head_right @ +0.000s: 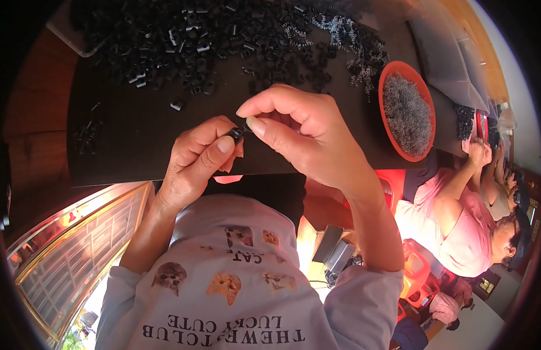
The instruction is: The person assembles small black plastic components by hand.
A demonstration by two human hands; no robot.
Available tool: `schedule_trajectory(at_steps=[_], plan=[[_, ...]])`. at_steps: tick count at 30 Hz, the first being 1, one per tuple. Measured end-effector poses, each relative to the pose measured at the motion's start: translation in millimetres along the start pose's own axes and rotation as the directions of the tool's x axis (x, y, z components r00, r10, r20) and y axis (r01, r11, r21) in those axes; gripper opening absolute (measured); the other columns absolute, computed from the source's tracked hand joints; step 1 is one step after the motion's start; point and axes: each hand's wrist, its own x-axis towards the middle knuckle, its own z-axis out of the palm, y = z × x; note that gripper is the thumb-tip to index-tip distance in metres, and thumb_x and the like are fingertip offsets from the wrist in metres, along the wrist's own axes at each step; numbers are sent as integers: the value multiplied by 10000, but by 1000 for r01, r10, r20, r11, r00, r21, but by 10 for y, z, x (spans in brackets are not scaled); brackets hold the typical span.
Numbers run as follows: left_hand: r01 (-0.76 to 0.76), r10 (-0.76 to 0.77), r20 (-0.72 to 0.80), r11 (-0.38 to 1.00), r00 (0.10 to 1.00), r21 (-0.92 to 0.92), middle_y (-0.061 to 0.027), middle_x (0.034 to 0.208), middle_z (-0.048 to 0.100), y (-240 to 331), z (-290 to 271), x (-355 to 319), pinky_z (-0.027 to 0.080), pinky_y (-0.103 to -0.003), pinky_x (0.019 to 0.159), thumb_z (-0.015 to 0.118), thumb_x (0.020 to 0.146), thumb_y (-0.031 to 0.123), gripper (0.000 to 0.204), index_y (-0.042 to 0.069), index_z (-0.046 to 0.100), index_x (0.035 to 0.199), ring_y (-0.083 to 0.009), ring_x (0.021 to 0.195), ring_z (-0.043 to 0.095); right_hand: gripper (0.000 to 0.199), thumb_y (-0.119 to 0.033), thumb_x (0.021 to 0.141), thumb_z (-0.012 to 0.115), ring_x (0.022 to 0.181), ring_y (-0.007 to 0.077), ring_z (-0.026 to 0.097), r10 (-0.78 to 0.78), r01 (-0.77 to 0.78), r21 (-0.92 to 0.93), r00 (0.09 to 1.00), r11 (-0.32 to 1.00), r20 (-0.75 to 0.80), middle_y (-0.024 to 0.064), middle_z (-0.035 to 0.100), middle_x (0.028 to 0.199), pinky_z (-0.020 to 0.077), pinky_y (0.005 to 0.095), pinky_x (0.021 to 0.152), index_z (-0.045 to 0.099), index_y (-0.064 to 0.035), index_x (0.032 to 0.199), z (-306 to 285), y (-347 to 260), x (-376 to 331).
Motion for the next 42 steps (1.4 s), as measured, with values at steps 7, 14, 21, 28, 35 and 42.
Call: schedule_trajectory(at_steps=[7,14,21,28,35,42], plan=[[-33,32,11,999,999,32,-10,755,520,2,11,11,373,-227,547,501,1019,272,318,3,577,868,-67,611,458,50,-39,907,610,599,42,529,84,-90,79,993,993,80,-11,605,747,397,199,486,637,-12,939,5,6,23],[27,-29,58,999,998,37,3,739,497,23,-20,7,363,-225,568,504,1018,302,339,1,569,877,-64,631,423,34,-40,910,608,614,46,531,73,-89,112,988,990,138,-8,604,761,397,202,491,627,-13,915,-9,39,52],[81,-81,25,996,996,32,-16,784,542,11,-31,14,418,-239,642,510,1015,299,325,-12,580,948,-90,706,478,21,-24,911,604,619,53,541,74,-84,89,991,992,110,-7,590,729,426,209,533,615,-6,912,31,33,99],[110,-110,-1,994,994,4,-15,788,546,-1,-23,22,426,-240,652,512,1016,282,307,-10,580,954,-88,712,481,53,48,889,599,649,59,551,-36,31,68,998,997,61,11,575,767,444,217,558,596,10,926,81,89,117],[110,-109,-17,993,994,33,-6,795,553,1,-6,22,424,-230,652,520,1013,283,301,-9,583,972,-79,706,472,76,63,884,594,653,77,548,-195,193,-63,981,979,-23,28,543,793,426,219,553,592,14,943,153,180,72],[173,-173,15,972,985,-160,4,810,571,43,-26,24,420,-216,656,548,997,298,300,3,598,1011,-66,707,469,92,51,894,590,629,67,554,-94,92,142,996,986,9,13,544,783,438,215,521,608,2,969,104,230,50]])
